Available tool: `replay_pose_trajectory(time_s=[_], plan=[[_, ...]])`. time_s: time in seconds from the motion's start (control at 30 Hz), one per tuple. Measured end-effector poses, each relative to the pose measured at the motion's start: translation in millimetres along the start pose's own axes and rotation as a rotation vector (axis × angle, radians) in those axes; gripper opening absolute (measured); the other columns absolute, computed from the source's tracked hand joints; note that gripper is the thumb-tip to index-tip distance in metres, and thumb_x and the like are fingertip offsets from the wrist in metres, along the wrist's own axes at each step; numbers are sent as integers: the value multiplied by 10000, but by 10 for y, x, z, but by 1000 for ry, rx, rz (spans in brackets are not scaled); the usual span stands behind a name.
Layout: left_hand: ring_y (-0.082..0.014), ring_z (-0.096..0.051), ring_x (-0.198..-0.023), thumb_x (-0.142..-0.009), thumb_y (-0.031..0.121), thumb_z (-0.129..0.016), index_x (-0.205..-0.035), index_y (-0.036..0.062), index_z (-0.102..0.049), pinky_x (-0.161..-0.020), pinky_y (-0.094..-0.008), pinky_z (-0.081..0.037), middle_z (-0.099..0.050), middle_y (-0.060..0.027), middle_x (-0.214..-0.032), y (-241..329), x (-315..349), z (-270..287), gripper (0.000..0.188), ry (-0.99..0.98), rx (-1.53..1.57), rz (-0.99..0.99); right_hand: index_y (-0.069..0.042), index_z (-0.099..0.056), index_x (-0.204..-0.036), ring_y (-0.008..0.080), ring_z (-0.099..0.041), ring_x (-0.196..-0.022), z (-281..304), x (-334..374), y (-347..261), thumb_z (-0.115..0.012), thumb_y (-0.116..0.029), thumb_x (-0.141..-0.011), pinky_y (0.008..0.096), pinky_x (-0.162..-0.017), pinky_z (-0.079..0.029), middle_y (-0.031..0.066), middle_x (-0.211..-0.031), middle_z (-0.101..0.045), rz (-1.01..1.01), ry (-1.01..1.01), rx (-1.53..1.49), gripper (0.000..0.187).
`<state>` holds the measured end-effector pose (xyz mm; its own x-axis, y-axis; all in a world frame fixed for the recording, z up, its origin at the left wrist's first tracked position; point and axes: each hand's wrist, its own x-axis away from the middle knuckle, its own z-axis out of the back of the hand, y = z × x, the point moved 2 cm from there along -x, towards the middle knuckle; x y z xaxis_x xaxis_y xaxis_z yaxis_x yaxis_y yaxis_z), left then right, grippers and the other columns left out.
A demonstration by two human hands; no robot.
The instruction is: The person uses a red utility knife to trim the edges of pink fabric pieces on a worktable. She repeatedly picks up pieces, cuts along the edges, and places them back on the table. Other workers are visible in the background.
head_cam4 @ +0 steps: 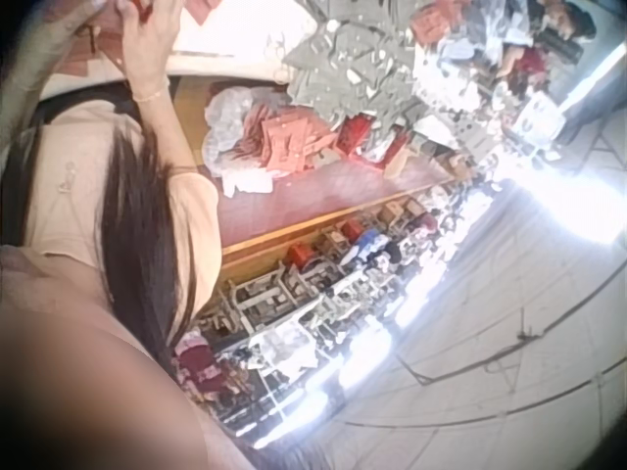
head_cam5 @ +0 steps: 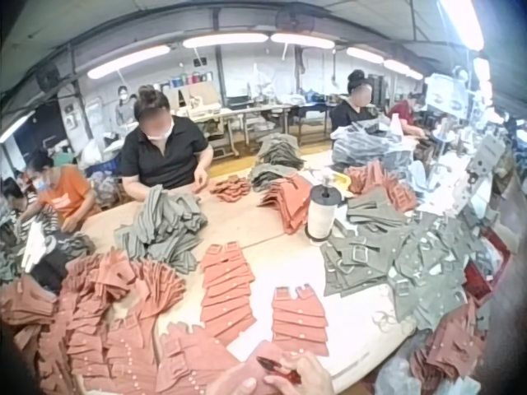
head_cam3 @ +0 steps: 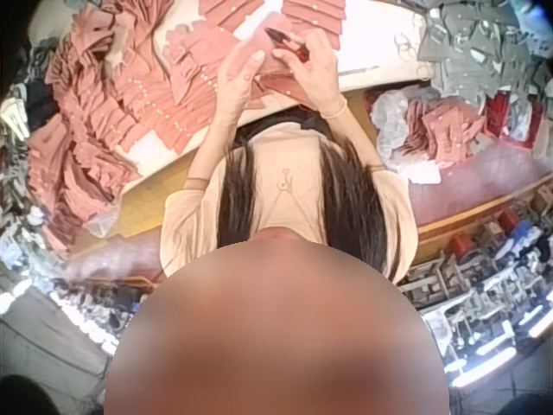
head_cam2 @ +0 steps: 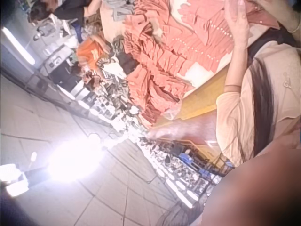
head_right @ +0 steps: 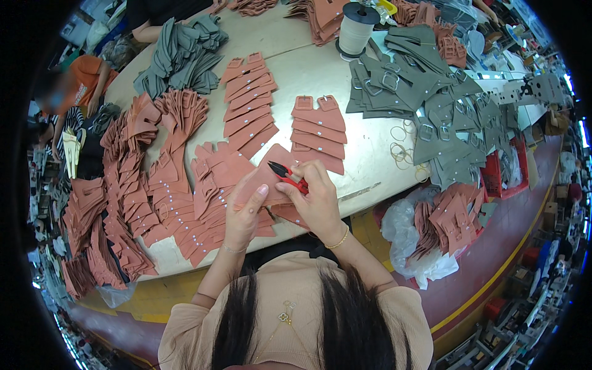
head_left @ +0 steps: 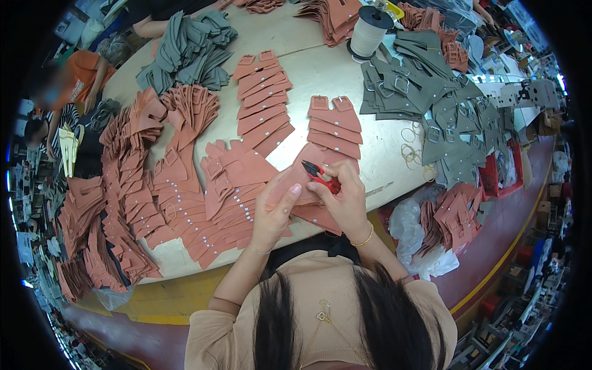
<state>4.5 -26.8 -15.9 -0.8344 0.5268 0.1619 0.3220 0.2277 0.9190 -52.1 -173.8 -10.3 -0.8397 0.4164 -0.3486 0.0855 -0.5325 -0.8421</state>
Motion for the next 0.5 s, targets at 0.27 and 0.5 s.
replay_pose_trajectory(time_s=[0.27, 0.5], plan=[[-141, -569, -1104, -960, 118, -597, -1322, -65, -500, -964, -284, -451, -603, -114, -1231, -19, -12, 34, 417, 1, -8, -14, 12, -576, -989, 251, -573, -711, -22, -11, 38, -798, -130, -764, 337, -651, -485, 134, -883, -559, -33, -26, -35, 346], [-215, -551, -1186, -983, 204, -554, -1334, -29, -488, -1021, -360, -431, -568, -142, -1294, -78, -35, 94, 426, 23, 295, 135, 10, -591, -999, 200, -566, -729, -144, 31, 215, -785, -117, -786, 301, -663, -476, 104, -880, -545, -195, 54, -420, 315]])
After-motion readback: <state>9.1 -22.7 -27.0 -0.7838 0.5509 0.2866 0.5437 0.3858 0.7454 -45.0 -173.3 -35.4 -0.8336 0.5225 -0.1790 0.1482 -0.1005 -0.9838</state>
